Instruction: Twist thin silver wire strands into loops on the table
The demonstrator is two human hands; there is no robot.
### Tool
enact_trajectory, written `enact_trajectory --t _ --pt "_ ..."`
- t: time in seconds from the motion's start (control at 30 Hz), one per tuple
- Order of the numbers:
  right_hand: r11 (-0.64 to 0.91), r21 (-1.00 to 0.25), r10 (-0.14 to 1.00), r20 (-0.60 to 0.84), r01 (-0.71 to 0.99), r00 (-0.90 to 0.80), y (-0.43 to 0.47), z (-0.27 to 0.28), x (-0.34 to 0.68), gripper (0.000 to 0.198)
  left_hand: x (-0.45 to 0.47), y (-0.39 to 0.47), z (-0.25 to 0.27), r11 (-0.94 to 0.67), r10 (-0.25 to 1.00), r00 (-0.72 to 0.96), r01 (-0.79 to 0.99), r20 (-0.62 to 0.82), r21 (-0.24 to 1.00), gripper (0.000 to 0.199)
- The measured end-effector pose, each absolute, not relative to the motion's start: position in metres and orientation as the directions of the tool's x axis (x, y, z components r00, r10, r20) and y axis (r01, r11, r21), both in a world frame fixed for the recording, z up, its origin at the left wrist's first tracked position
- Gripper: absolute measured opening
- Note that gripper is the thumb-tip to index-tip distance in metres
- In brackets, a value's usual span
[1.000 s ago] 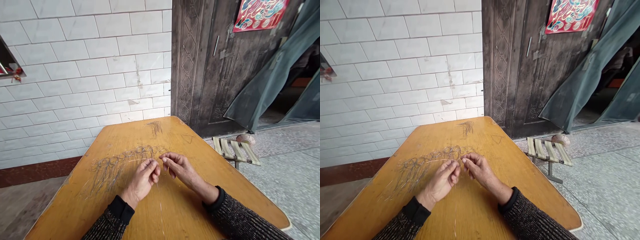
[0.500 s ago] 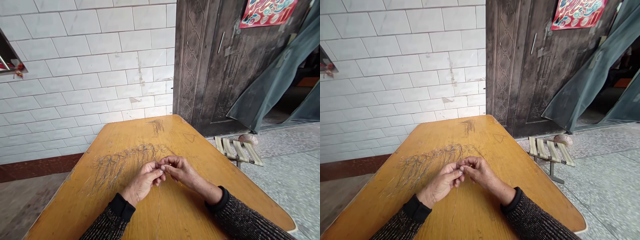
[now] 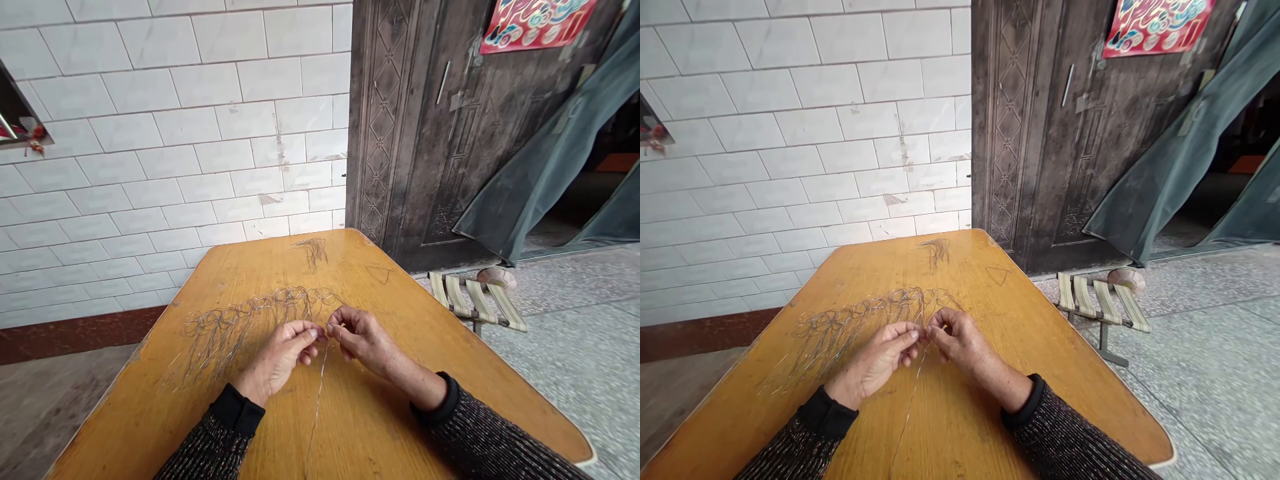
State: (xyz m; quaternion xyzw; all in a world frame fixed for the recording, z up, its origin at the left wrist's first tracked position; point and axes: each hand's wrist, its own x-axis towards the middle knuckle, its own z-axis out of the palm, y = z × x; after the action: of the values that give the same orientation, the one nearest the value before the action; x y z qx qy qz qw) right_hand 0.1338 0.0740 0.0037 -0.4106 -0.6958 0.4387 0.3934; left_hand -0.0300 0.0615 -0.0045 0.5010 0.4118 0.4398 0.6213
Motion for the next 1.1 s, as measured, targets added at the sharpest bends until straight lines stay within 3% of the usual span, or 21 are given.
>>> enact_trajectory --t 0.17,0.23,0.33,0.4,0.5,0.57,0.67,0.87,1.1 --pt "0.262 -0.949 0.904 0.178 0.174 -0.389 0.076 0.002 0.133 0.008 -0.051 0.071 0.006 0.060 0.983 0.180 -0.216 -0.021 0.975 0.025" --pt "0.291 -0.931 0.904 0.192 0.220 -0.383 0.075 0.002 0.133 0.008 -0.061 0.074 0.013 -0.032 0.993 0.106 -0.192 0.053 0.981 0.027" --pt "0.414 -0.835 0.888 0.283 0.363 -0.363 0.074 0.002 0.135 0.009 -0.071 0.074 0.024 -0.302 0.949 -0.055 0.117 0.310 0.946 0.031" --pt "0.516 -0.723 0.852 0.376 0.460 -0.365 0.073 0.001 0.136 0.011 -0.073 0.071 0.031 -0.481 0.838 -0.022 0.439 0.544 0.759 0.030" --pt "0.615 -0.567 0.787 0.483 0.548 -0.383 0.075 -0.002 0.138 0.012 -0.066 0.062 0.037 -0.652 0.595 0.279 0.715 0.754 0.251 0.022" --pt "0.640 -0.503 0.761 0.518 0.581 -0.391 0.076 -0.005 0.138 0.012 -0.058 0.056 0.038 -0.678 0.503 0.480 0.735 0.719 -0.016 0.017" --pt "0.653 -0.448 0.742 0.540 0.611 -0.398 0.075 -0.007 0.138 0.011 -0.048 0.051 0.036 -0.676 0.505 0.617 0.717 0.604 -0.168 0.011" --pt "0.657 -0.413 0.735 0.537 0.630 -0.414 0.073 -0.006 0.138 0.013 -0.047 0.052 0.030 -0.662 0.550 0.630 0.729 0.549 -0.173 0.015" --pt "0.676 -0.423 0.725 0.528 0.604 -0.442 0.070 -0.003 0.138 0.014 -0.055 0.058 0.022 -0.734 0.593 0.563 0.672 0.575 0.099 0.016"
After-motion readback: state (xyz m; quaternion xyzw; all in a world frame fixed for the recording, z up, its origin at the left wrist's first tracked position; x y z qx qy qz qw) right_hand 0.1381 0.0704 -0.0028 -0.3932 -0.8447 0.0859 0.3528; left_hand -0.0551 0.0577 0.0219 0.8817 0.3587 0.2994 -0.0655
